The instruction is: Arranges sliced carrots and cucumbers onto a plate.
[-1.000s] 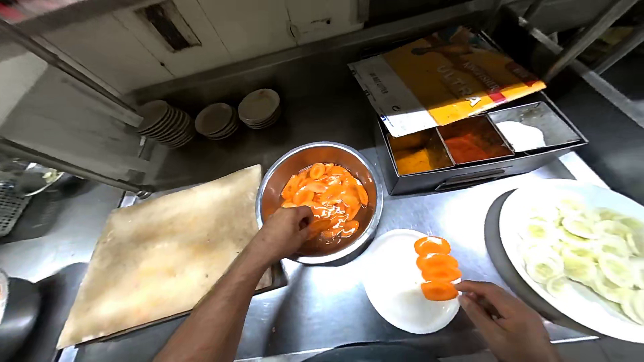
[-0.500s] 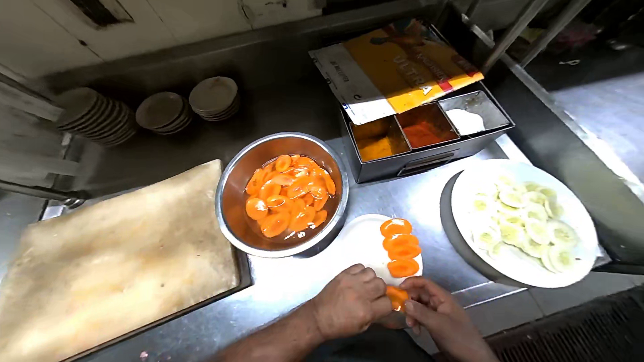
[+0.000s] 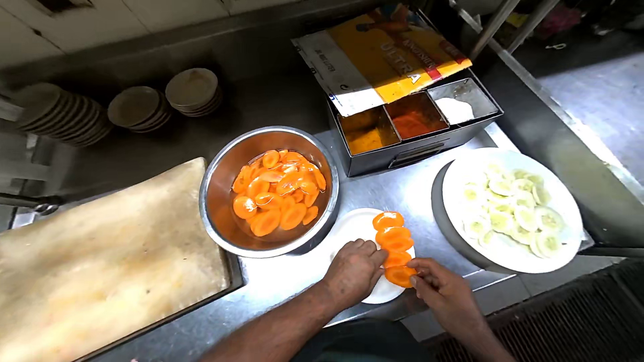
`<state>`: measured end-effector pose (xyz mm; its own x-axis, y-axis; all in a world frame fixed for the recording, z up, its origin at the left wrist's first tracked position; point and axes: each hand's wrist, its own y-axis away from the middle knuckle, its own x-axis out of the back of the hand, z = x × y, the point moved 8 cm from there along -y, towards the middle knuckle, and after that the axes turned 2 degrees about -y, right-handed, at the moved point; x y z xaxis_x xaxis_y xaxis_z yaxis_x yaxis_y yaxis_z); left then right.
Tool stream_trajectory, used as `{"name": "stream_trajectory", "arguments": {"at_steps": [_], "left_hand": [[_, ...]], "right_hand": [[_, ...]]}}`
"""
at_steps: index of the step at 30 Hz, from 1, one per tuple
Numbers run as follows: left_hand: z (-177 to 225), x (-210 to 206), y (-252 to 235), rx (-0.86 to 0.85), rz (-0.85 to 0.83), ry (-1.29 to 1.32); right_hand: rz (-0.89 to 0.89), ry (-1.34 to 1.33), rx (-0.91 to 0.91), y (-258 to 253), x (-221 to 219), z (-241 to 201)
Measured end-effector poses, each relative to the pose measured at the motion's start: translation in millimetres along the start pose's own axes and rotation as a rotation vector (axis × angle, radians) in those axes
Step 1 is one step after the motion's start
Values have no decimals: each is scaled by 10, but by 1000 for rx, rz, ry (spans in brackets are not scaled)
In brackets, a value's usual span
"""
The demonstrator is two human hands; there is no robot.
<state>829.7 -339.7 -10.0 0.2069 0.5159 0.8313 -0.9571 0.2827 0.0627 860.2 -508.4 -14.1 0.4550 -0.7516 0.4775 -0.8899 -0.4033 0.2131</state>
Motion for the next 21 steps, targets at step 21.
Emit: {"name": "stream_trajectory", "arguments": {"at_steps": [21], "left_hand": [[-19, 43, -92, -10, 60, 38]], "right_hand": [[117, 175, 136, 51, 15, -117]]}}
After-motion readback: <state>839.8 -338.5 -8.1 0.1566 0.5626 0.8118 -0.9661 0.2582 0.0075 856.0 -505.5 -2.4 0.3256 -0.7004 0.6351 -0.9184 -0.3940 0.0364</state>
